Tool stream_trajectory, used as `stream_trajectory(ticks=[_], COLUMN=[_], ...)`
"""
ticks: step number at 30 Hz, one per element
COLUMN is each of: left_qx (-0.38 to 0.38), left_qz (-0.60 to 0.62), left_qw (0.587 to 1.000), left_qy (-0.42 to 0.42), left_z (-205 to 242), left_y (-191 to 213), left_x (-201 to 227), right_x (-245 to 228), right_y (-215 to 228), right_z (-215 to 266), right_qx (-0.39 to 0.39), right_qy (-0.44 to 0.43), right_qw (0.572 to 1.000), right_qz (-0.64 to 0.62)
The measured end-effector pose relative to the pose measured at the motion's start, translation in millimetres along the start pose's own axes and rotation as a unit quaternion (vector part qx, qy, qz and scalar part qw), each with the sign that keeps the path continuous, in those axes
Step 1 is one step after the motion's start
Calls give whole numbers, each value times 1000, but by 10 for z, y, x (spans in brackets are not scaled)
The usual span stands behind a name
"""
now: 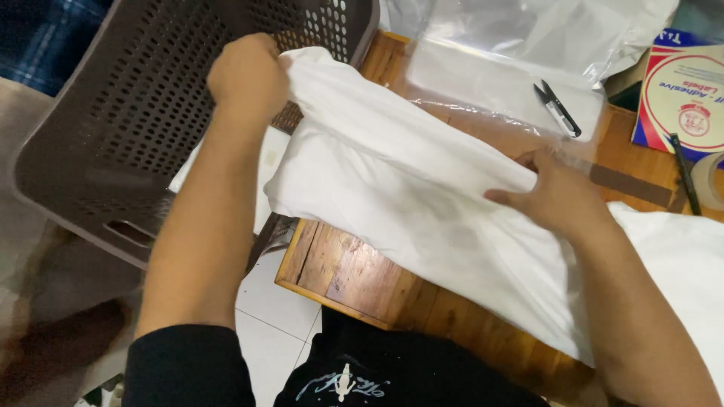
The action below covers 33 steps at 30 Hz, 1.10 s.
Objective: The person uses nippers to remove a loose thread from a white t-shirt and then carefully folds it on a wooden table.
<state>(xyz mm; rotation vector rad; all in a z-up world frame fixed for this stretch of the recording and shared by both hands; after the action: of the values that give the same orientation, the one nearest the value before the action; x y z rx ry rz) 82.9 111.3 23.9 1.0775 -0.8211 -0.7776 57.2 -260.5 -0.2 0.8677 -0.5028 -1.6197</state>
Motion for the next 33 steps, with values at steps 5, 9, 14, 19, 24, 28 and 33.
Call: stream_trajectory(ticks=[5, 9, 14, 19, 24, 28, 33], left_qx=[178, 34, -125, -100, -23, -37, 90], left_qz=[-19, -24, -140, -72, -170, -253, -403], left_qw=[968, 863, 844, 862, 860, 849, 852], left_qy=[-179, -503, -503, -491, -481, -462, -322], left_z=[288, 749, 988, 889, 794, 865, 765], left_y=[73, -524, -972, -852, -905, -836, -633], left_x=[286, 1193, 1607, 1584, 1469, 1320, 1025], right_x=[455, 668, 993, 1695, 2136, 2788, 2444], right_y=[23, 73, 210, 311, 213, 179, 354], right_z=[-174, -94, 45, 204, 333, 437, 695], right_qx=[15, 42, 115, 88, 89, 231, 355], right_qy=[33, 69, 89, -36, -59, -78, -3], right_qw=[999, 996, 974, 959, 985, 967, 923], right_qz=[34, 33, 176, 268, 134, 74, 147])
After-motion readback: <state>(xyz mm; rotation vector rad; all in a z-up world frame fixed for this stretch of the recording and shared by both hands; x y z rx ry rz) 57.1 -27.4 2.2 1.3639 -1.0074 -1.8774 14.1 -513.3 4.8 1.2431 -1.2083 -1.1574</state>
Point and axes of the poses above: each hand's wrist, its own z-axis away from the middle knuckle, its own y-axis out of the back of the hand, x = y × z, the point moved 7 cm from there along -z, towards the middle knuckle, and after that the axes turned 10 degrees about -x, right-handed, at the moved point
